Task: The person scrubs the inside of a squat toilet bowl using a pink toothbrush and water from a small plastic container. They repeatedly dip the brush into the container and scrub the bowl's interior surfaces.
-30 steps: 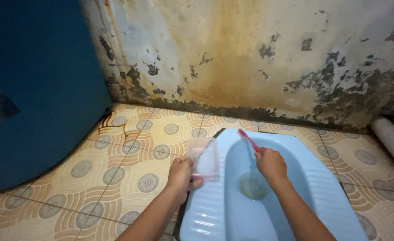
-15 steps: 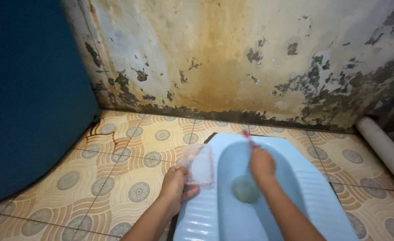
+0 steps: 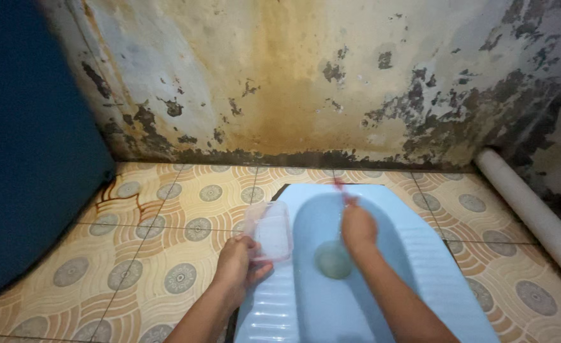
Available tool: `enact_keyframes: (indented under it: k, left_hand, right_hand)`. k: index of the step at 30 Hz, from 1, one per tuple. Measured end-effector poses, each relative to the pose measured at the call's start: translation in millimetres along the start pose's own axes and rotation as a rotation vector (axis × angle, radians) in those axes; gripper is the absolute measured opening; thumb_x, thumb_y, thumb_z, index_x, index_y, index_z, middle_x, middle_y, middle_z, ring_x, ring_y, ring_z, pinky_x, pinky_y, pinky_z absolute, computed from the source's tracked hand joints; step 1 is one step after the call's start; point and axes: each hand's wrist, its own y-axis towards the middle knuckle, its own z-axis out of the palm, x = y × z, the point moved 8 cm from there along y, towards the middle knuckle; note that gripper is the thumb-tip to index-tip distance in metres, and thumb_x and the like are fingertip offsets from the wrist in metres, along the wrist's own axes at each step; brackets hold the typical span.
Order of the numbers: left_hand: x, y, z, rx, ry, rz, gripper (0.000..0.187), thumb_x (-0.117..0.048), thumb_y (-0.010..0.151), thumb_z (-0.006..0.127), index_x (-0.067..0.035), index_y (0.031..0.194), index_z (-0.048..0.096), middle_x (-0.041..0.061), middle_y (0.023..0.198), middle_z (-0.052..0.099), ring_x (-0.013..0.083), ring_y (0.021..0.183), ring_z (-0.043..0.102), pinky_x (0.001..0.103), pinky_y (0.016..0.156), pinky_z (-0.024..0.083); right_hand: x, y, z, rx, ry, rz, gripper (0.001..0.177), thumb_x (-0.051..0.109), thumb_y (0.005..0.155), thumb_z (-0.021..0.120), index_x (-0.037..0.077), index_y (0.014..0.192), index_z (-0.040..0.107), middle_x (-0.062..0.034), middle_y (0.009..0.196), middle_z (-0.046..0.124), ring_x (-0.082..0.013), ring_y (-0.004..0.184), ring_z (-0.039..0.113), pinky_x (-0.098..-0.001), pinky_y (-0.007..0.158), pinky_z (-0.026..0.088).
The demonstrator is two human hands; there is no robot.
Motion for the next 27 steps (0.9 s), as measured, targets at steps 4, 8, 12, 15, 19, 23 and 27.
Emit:
enact_keyframes:
  k: [4,8,12,15,19,23,27]
  left_hand:
    - [3.6,6.8,15.5,0.006,0.009,0.009,0.022,-0.020,0.093,0.052,-0.008,0.112,0.052,0.011,0.104,0.056,0.0300,0.089,0.061,0.047,0.077,0.063]
    - [8.5,8.4,25.8,0.026,0.007,-0.010,0.022,-0.018,0.092,0.053,-0.013,0.113,0.055,0.008,0.104,0.056,0.0258,0.091,0.061,0.047,0.078,0.063]
    - [14.5,9.6,26.7,0.022,0.019,-0.022,0.023,-0.017,0.092,0.052,-0.012,0.114,0.054,0.008,0.104,0.056,0.0264,0.090,0.061,0.046,0.079,0.063]
    - [21.2,11.8,39.9,0.053,0.027,-0.026,0.026,-0.015,0.091,0.052,-0.008,0.116,0.055,0.010,0.102,0.055,0.0273,0.089,0.060,0.046,0.079,0.064]
    - [26.6,12.4,55.2,0.065,0.071,-0.029,0.033,-0.016,0.090,0.052,-0.018,0.123,0.056,0.006,0.104,0.056,0.0225,0.092,0.060,0.046,0.083,0.064]
    - [25.8,9.1,52.0,0.068,0.043,-0.003,0.029,-0.020,0.093,0.050,-0.014,0.121,0.056,0.006,0.104,0.058,0.0218,0.090,0.062,0.045,0.080,0.064]
    - [22.6,9.9,36.3,0.045,0.042,-0.029,0.027,-0.021,0.096,0.050,-0.011,0.121,0.054,0.008,0.106,0.057,0.0250,0.090,0.062,0.045,0.079,0.064]
  right_hand:
    - [38.4,-27.2,37.5,0.130,-0.185,-0.384,0.039,0.017,0.102,0.041,0.005,0.137,0.055,-0.0244,0.091,0.072,-0.0430,0.082,0.073,-0.0563,0.072,0.058]
    - [-28.0,11.0,-32.6,-0.036,-0.153,-0.163,0.036,0.017,0.104,0.041,0.018,0.135,0.060,-0.0218,0.093,0.073,-0.0409,0.084,0.072,-0.0544,0.076,0.058]
    - [-75.7,28.1,-65.4,-0.194,-0.150,-0.020,0.034,0.018,0.100,0.045,-0.003,0.102,0.071,-0.0249,0.093,0.073,-0.0418,0.084,0.073,-0.0534,0.074,0.059]
    - [-43.7,3.6,-13.7,0.021,-0.211,-0.226,0.036,0.021,0.109,0.038,0.001,0.112,0.068,-0.0234,0.089,0.073,-0.0418,0.083,0.074,-0.0550,0.074,0.058]
    - [-28.1,-28.3,-1.2,0.073,-0.273,-0.273,0.030,0.021,0.099,0.046,0.007,0.103,0.073,-0.0208,0.093,0.074,-0.0404,0.089,0.074,-0.0535,0.080,0.059]
    - [-56.6,-21.5,-54.6,0.109,-0.251,-0.203,0.033,0.023,0.101,0.045,0.011,0.125,0.065,-0.0222,0.089,0.074,-0.0413,0.085,0.073,-0.0541,0.078,0.059]
    - [-70.2,-3.4,-109.4,-0.044,-0.126,-0.090,0.044,0.025,0.100,0.047,0.020,0.142,0.055,-0.0267,0.086,0.072,-0.0462,0.081,0.071,-0.0576,0.075,0.056]
